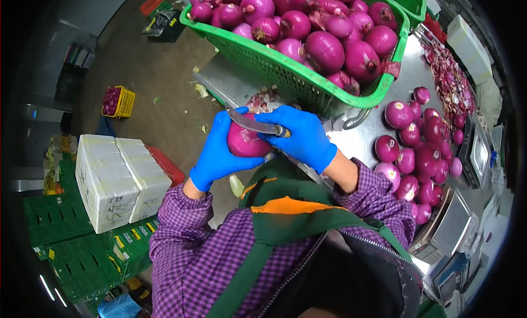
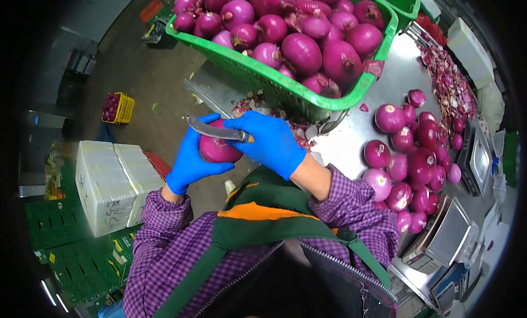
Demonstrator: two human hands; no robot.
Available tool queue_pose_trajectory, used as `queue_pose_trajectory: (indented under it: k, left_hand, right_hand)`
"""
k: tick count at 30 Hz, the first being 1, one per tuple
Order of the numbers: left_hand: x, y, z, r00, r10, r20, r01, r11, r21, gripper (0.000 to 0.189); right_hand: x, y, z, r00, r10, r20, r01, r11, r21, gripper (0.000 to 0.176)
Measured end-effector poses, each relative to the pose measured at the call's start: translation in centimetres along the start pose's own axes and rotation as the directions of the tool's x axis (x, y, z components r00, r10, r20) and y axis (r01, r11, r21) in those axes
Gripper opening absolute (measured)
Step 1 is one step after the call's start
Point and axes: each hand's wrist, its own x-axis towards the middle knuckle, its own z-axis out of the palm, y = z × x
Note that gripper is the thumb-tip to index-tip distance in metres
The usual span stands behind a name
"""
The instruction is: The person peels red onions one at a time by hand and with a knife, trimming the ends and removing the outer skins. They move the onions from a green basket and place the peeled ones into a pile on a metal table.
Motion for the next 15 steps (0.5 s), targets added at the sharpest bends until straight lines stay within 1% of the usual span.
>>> queue_pose_trajectory:
  k: [1,2,3,4,5,6,8,9,10,12,13,14,15]
  left_hand:
    - [-0.6,-0.4,0.4,1.0,-0.011,0.027,0.01,0.999,0.03,0.092]
    - [-1.2,-0.8,0.8,0.998,-0.021,0.055,0.017,0.998,0.061,0.092]
    - [-1.6,-1.2,1.3,0.997,-0.028,0.069,0.025,0.998,0.052,0.092]
    - [-2.1,-1.5,2.1,0.994,-0.067,0.089,0.07,0.997,-0.026,0.093]
    - [-2.5,-1.7,2.8,0.988,-0.104,0.113,0.116,0.988,-0.103,0.094]
    - [-3.1,-1.9,3.6,0.987,-0.089,0.133,0.115,0.973,-0.202,0.097]
    - [-3.8,-2.0,4.3,0.975,-0.143,0.167,0.168,0.975,-0.146,0.098]
    - [-3.9,-2.2,4.7,0.974,-0.144,0.177,0.171,0.974,-0.151,0.098]
    - [-4.3,-2.5,5.3,0.978,-0.137,0.156,0.164,0.971,-0.176,0.098]
    - [-4.9,-2.6,6.3,0.976,-0.136,0.171,0.17,0.964,-0.204,0.098]
    - [-5.0,-2.2,6.6,0.963,-0.17,0.211,0.226,0.933,-0.279,0.098]
    - [-5.1,-2.1,6.9,0.946,-0.202,0.252,0.284,0.893,-0.349,0.098]
    - [-5.2,-2.3,7.0,0.943,-0.202,0.265,0.288,0.892,-0.348,0.098]
  right_hand:
    - [-0.6,0.3,0.2,0.999,-0.019,0.04,0.02,1.0,-0.025,0.039]
    - [-1.3,0.5,0.4,0.999,0.0,0.042,0.001,1.0,-0.023,0.039]
    - [-2.0,0.6,0.5,0.998,-0.02,0.059,0.027,0.994,-0.106,0.035]
    - [-2.7,0.7,0.5,0.996,-0.039,0.079,0.053,0.98,-0.19,0.032]
    - [-3.5,1.0,0.7,0.999,-0.037,0.022,0.041,0.972,-0.233,0.027]
    - [-4.3,1.7,0.7,1.0,-0.016,0.018,0.02,0.971,-0.237,0.027]
    - [-6.0,3.5,0.2,0.971,0.234,-0.046,-0.238,0.937,-0.256,0.025]
    - [-7.2,3.2,-0.1,0.943,0.332,-0.032,-0.327,0.901,-0.284,0.032]
    - [-8.4,2.6,0.0,0.938,0.346,-0.032,-0.34,0.896,-0.285,0.032]
    - [-10.8,1.4,0.2,0.954,0.301,-0.005,-0.295,0.934,-0.201,0.039]
    - [-11.5,1.5,0.2,0.961,0.272,0.047,-0.249,0.929,-0.273,0.049]
    - [-11.8,1.4,0.2,0.958,0.284,0.041,-0.262,0.925,-0.274,0.049]
    - [-11.8,1.1,0.3,0.948,0.308,0.082,-0.269,0.911,-0.313,0.051]
